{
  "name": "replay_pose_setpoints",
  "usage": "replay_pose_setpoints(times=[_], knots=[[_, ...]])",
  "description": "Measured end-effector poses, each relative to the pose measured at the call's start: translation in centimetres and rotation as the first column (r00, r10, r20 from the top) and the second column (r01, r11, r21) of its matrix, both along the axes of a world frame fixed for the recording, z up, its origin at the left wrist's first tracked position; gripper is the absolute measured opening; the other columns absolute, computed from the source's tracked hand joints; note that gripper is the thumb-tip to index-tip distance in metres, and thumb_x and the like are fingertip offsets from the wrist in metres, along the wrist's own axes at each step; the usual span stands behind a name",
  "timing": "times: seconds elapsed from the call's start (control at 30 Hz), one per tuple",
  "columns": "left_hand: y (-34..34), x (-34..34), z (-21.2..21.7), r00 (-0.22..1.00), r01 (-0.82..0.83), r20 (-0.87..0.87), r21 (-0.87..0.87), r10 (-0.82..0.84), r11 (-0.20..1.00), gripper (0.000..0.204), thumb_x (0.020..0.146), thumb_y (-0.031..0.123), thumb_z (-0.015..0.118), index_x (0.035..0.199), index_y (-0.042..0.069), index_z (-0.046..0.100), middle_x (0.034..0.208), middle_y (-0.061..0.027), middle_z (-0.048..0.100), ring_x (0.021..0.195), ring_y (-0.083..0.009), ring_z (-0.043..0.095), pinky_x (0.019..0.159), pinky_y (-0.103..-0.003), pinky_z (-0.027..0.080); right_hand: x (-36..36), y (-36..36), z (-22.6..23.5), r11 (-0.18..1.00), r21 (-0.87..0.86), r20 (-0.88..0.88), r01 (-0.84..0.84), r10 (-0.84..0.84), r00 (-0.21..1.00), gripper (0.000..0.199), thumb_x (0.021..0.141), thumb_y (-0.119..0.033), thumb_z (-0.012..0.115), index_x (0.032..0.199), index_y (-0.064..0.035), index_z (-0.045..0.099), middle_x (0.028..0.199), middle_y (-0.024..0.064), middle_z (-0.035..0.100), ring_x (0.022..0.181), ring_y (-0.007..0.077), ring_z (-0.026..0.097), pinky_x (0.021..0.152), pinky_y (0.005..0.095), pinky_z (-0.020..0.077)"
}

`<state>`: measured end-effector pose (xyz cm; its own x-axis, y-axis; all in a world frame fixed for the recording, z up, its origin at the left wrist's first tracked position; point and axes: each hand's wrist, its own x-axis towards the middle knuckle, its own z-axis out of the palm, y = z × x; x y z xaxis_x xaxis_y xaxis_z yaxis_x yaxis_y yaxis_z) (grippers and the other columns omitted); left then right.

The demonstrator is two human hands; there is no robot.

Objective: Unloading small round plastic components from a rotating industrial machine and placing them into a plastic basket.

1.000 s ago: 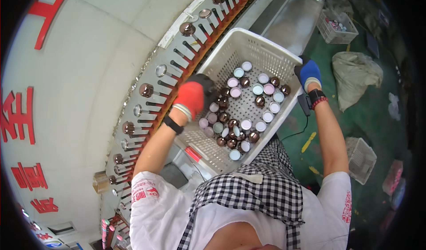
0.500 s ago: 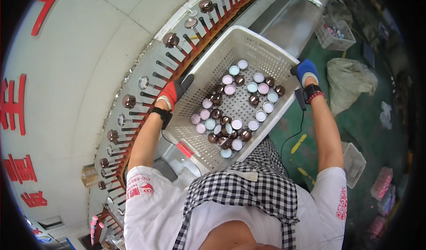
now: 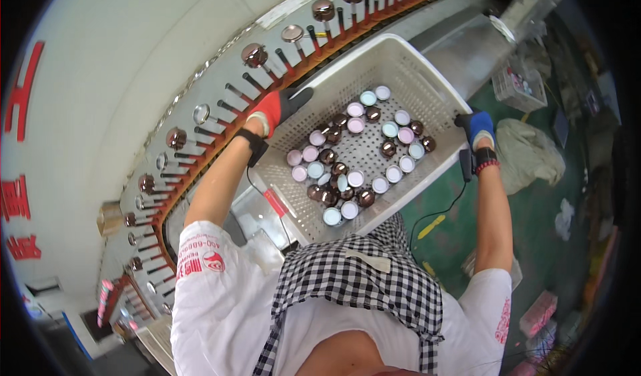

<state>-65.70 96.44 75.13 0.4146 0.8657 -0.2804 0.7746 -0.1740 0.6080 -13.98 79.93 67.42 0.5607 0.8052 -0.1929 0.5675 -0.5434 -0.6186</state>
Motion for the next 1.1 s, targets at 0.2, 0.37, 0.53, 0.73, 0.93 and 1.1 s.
replay_pose_setpoints(times=[0.2,0.37,0.53,0.73,0.93,1.1], knots=[[1.2,-0.9,-0.3,0.968,0.230,-0.128,0.098,-0.217,0.968,0.069,0.100,0.062,0.063,0.135,0.003,0.070,0.123,-0.0258,0.076,0.114,-0.0396,0.073,0.099,-0.044,0.055,-1.9,0.4,1.4,0.997,-0.077,0.241,-0.011,0.029,0.970,0.049,0.073,-0.026,0.082,0.114,0.0006,0.080,0.100,0.0277,0.079,0.096,0.0393,0.079,0.084,0.0457,0.0588],[4.0,2.7,8.0,0.997,0.021,0.057,0.351,-0.043,0.936,0.054,0.097,0.049,0.068,0.128,0.006,0.075,0.115,-0.0236,0.077,0.106,-0.0426,0.074,0.094,-0.048,0.057,-0.1,-0.5,0.7,0.997,-0.075,0.061,-0.016,0.021,0.998,0.049,0.073,-0.022,0.078,0.117,-0.0013,0.080,0.102,0.0252,0.080,0.093,0.0375,0.079,0.083,0.0448,0.0592],[13.6,3.5,6.5,0.997,0.079,-0.035,0.529,-0.072,0.845,0.088,0.086,0.056,0.080,0.154,0.007,0.055,0.120,-0.0209,0.078,0.112,-0.0411,0.073,0.100,-0.045,0.056,0.6,-0.3,-1.0,1.000,-0.017,0.102,-0.023,0.025,0.995,0.046,0.074,-0.024,0.082,0.112,0.0019,0.081,0.094,0.0241,0.080,0.084,0.0319,0.080,0.076,0.0418,0.0588],[11.9,2.2,5.7,0.972,0.121,-0.234,0.444,-0.015,0.888,0.034,0.089,0.034,0.077,0.109,0.007,0.079,0.097,-0.0215,0.077,0.090,-0.0426,0.074,0.082,-0.047,0.060,-0.2,0.0,-0.9,0.999,-0.039,0.125,-0.008,0.012,0.992,0.048,0.074,-0.024,0.081,0.115,0.0008,0.080,0.096,0.0239,0.080,0.088,0.0363,0.079,0.081,0.0428,0.0593],[-1.7,5.5,5.2,0.773,0.617,-0.211,0.468,-0.598,0.632,0.069,0.083,0.039,0.087,0.142,0.008,0.067,0.129,-0.0216,0.070,0.120,-0.0425,0.066,0.101,-0.049,0.056,-0.5,0.2,0.4,0.999,-0.006,0.079,-0.033,0.033,0.996,0.048,0.074,-0.023,0.080,0.115,0.0010,0.080,0.096,0.0240,0.080,0.087,0.0358,0.080,0.081,0.0424,0.0593],[6.4,9.2,7.6,0.913,0.343,-0.105,0.721,-0.394,0.602,0.069,0.089,0.048,0.082,0.139,0.004,0.068,0.135,-0.0237,0.068,0.126,-0.0444,0.063,0.108,-0.049,0.052,1.4,0.0,-2.5,0.999,-0.027,0.165,0.021,-0.016,0.986,0.044,0.074,-0.017,0.080,0.113,0.0036,0.080,0.097,0.0262,0.080,0.087,0.0367,0.080,0.080,0.0434,0.0598]])
